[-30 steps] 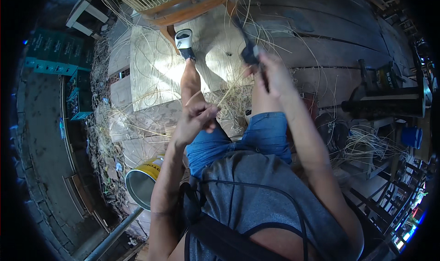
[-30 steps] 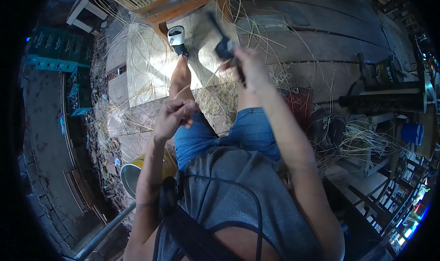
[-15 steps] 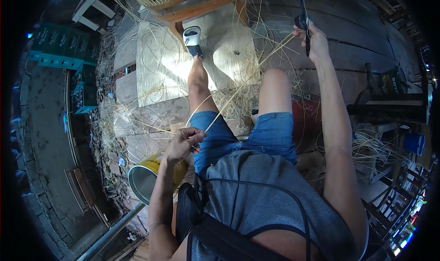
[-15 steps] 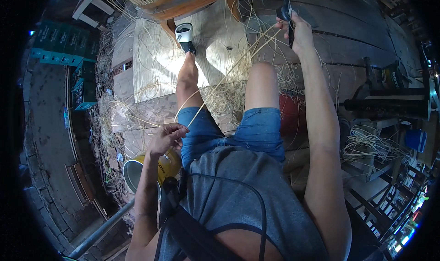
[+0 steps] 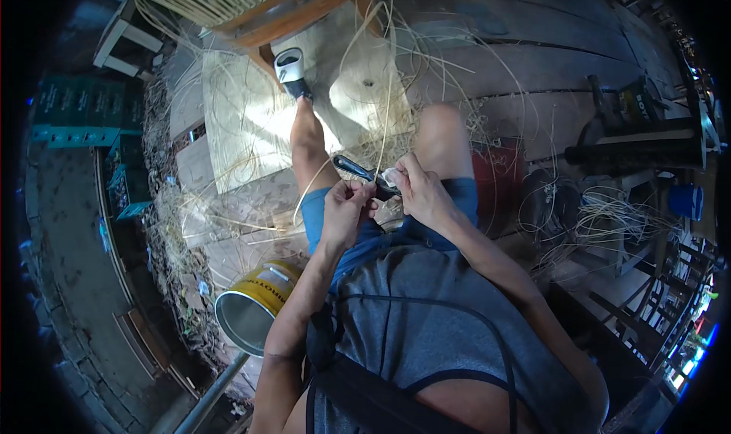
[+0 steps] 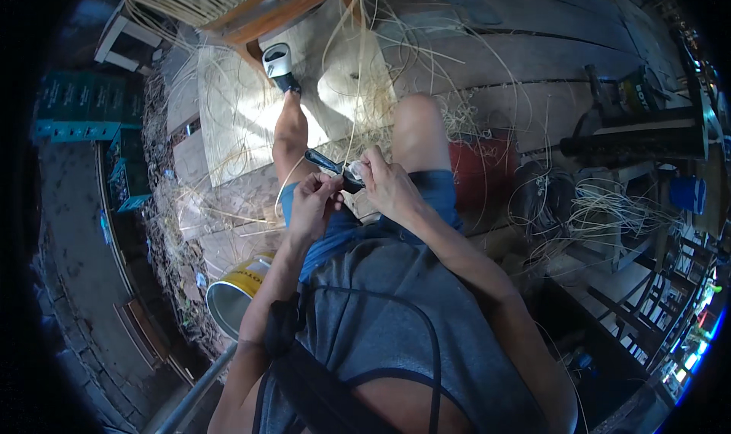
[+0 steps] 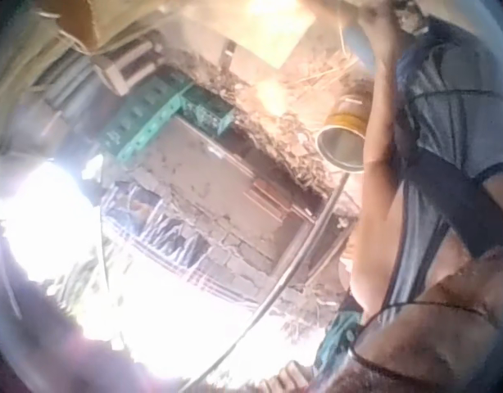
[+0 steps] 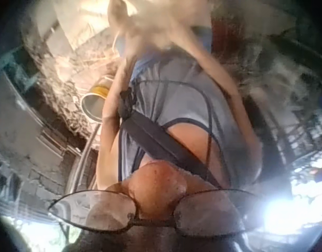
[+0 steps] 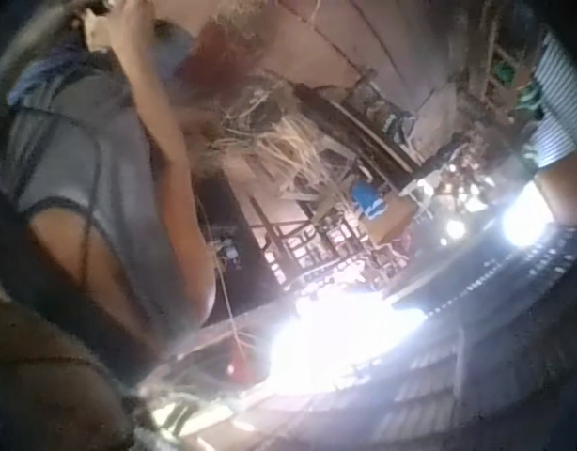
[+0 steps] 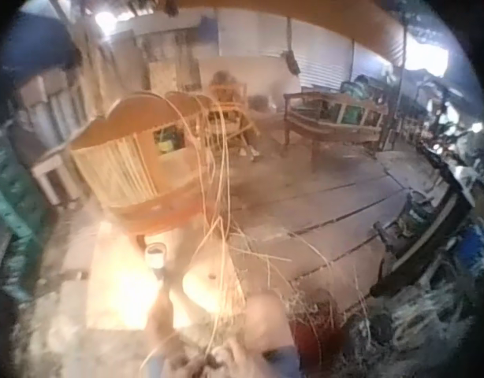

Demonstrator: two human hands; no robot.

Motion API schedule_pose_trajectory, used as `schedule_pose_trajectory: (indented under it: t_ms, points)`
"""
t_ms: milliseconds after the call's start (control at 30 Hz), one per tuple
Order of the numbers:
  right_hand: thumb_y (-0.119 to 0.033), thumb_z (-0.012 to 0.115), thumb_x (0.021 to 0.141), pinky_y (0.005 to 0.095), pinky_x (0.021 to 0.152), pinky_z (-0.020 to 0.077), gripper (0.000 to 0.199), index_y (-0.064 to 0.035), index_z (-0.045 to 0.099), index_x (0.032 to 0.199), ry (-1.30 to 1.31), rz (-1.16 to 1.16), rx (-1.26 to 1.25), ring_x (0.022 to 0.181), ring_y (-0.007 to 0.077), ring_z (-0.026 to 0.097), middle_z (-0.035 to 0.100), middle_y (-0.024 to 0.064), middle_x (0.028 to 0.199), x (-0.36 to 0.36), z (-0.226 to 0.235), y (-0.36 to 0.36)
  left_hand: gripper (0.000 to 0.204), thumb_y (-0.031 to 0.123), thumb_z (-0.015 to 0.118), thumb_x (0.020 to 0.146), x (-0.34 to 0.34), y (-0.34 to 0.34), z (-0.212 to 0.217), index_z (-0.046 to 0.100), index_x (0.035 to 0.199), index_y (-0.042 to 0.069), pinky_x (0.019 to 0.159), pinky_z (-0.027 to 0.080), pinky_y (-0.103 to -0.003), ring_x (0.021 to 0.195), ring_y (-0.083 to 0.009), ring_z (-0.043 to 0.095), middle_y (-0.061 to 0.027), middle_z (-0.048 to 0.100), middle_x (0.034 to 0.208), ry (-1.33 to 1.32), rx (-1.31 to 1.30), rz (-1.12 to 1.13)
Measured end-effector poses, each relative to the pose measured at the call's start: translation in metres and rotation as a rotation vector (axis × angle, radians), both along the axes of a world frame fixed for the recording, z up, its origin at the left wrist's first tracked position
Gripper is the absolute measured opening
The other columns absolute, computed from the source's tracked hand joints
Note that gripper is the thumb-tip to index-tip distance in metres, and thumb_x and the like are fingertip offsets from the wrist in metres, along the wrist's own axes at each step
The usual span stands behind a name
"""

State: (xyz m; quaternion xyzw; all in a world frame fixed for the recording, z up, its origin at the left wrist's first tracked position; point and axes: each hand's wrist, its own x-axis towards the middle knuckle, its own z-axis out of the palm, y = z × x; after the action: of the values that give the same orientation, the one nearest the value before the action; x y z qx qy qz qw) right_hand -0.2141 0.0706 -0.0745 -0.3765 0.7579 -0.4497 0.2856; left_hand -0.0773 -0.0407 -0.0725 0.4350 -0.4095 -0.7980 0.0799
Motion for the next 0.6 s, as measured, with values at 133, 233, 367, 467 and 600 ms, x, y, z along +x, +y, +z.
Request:
schedule_pose_trajectory:
  t_ms: [133,233,367,467,600]
  points:
    - [-0.018,0.053,0.096,0.0402,0.047,0.0462,0.019,-0.003,0.042,0.1,-0.158,0.085,0.015,0.055,0.0307,0.06,0.058,0.0172,0.067,0.006,0.003,-0.005,0.011,0.004,0.062,0.09,0.006,0.003,-0.001,0.052,0.094,0.001,0.052,0.05,-0.022,0.063,-0.0112,0.06,-0.0057,0.061,0.079,0.117,0.033,0.085]
    - [-0.022,0.053,0.097,0.0322,0.042,0.0445,0.023,-0.001,0.045,0.097,-0.353,0.107,0.076,0.044,0.0174,0.058,0.058,0.0108,0.062,0.007,-0.002,-0.01,0.013,0.003,0.064,0.089,0.015,0.003,-0.001,0.051,0.094,0.002,0.052,0.05,-0.022,0.062,-0.0108,0.059,-0.0042,0.059,0.075,0.147,-0.009,0.014]
    - [-0.036,0.047,0.099,0.0294,0.042,0.0439,0.042,0.0019,0.054,0.081,-0.967,0.37,0.286,0.042,0.0127,0.054,0.058,0.0056,0.06,-0.007,0.009,-0.01,0.015,0.006,0.064,0.09,0.025,0.006,0.01,0.052,0.096,0.001,0.051,0.049,-0.022,0.06,-0.0094,0.058,-0.0033,0.059,0.073,0.14,-0.155,-0.076]
    - [-0.039,0.046,0.097,0.0413,0.052,0.0464,0.049,0.0047,0.06,0.079,-0.328,0.337,0.254,0.047,0.0262,0.06,0.056,0.0158,0.057,0.003,0.013,-0.014,0.014,0.01,0.063,0.091,0.03,0.008,0.032,0.054,0.096,0.001,0.049,0.048,-0.022,0.059,-0.0082,0.057,-0.0027,0.059,0.072,0.022,-0.19,-0.117]
    - [-0.032,0.048,0.095,0.0465,0.061,0.0472,0.038,0.0019,0.061,0.084,-0.201,0.349,0.182,0.065,0.0413,0.061,0.061,0.0223,0.068,-0.001,0.025,-0.021,0.018,0.021,0.064,0.091,0.045,-0.002,0.028,0.06,0.09,0.004,0.045,0.043,-0.022,0.059,-0.0071,0.055,0.0007,0.054,0.066,-0.111,-0.112,-0.236]
